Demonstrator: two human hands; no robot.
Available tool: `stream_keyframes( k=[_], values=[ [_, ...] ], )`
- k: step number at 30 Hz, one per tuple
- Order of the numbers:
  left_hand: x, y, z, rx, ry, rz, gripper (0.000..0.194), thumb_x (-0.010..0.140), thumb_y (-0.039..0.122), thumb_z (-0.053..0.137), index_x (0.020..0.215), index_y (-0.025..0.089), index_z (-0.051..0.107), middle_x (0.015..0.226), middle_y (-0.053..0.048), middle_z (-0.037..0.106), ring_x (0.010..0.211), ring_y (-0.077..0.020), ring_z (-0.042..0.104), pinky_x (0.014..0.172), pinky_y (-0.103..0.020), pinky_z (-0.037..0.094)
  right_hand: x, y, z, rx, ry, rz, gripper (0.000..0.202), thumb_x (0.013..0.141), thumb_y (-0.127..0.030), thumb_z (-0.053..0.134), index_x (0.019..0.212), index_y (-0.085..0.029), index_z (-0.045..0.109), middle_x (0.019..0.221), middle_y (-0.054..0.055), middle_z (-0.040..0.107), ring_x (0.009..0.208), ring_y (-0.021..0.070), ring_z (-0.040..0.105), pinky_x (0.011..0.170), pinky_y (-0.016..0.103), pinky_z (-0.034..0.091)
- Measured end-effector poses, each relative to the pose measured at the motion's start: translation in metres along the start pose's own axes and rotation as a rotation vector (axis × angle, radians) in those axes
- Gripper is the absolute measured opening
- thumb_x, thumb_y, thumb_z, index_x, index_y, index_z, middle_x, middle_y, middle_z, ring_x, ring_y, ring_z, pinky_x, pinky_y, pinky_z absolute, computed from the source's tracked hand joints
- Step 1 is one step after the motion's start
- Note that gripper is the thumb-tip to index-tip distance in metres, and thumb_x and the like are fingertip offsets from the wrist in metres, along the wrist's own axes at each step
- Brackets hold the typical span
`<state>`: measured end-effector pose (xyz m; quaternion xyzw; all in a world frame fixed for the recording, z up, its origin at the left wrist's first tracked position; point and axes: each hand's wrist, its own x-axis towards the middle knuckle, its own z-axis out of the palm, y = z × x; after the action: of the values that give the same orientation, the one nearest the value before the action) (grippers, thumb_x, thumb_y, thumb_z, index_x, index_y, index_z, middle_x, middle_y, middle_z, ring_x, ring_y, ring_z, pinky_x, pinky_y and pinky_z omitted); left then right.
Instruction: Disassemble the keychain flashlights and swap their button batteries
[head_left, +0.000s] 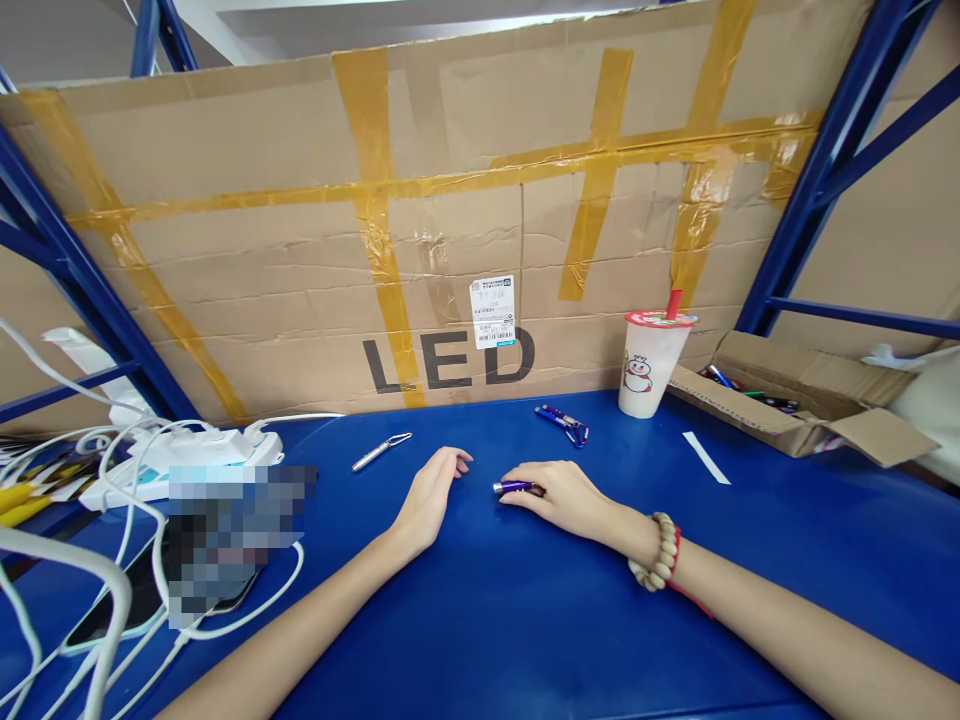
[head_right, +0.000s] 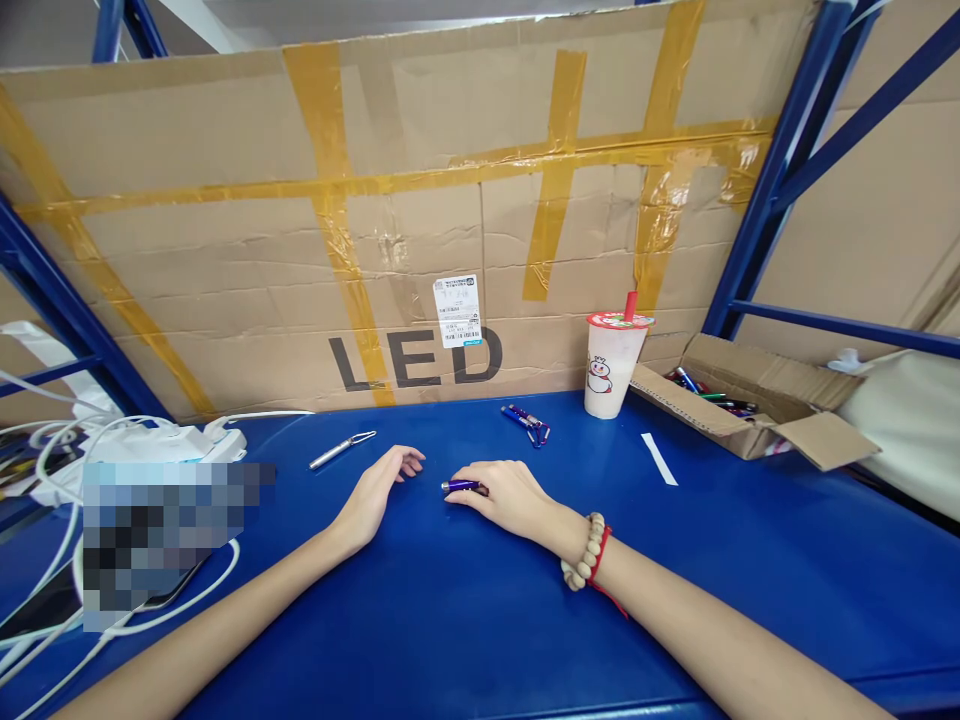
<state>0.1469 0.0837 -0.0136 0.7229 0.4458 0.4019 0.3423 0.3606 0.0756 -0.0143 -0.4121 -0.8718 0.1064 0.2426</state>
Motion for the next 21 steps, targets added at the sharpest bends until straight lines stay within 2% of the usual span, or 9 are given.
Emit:
stream_keyframes(
  k=[12,21],
  values=[
    [-0.0016,0.0044,-0.0012,0.044,-0.032,0.004,0.037,0.092,0.040,0.026,0.095,0.018,0.055,0.095,-0.007,0.058,0.092,-0.0201,0.053,0.088,-0.033,0.040,-0.0003,0.0008,0.0002,-0.016,0.011,0.016,0.029,0.091,-0.045,0.047,0.102,-0.028,0.068,0.099,-0.002,0.070,0.087,0.0168,0.065,0.072,0.025,0.045],
    [-0.0023,0.0047,-0.0017,0.067,-0.062,0.007,0.038,0.094,0.041,0.024,0.098,0.019,0.055,0.097,-0.007,0.058,0.095,-0.0200,0.051,0.089,-0.034,0.039,-0.0012,0.0014,-0.0012,0.047,-0.044,0.044,0.033,0.090,-0.050,0.046,0.104,-0.028,0.066,0.102,-0.002,0.069,0.089,0.0164,0.065,0.072,0.024,0.045]
  ],
)
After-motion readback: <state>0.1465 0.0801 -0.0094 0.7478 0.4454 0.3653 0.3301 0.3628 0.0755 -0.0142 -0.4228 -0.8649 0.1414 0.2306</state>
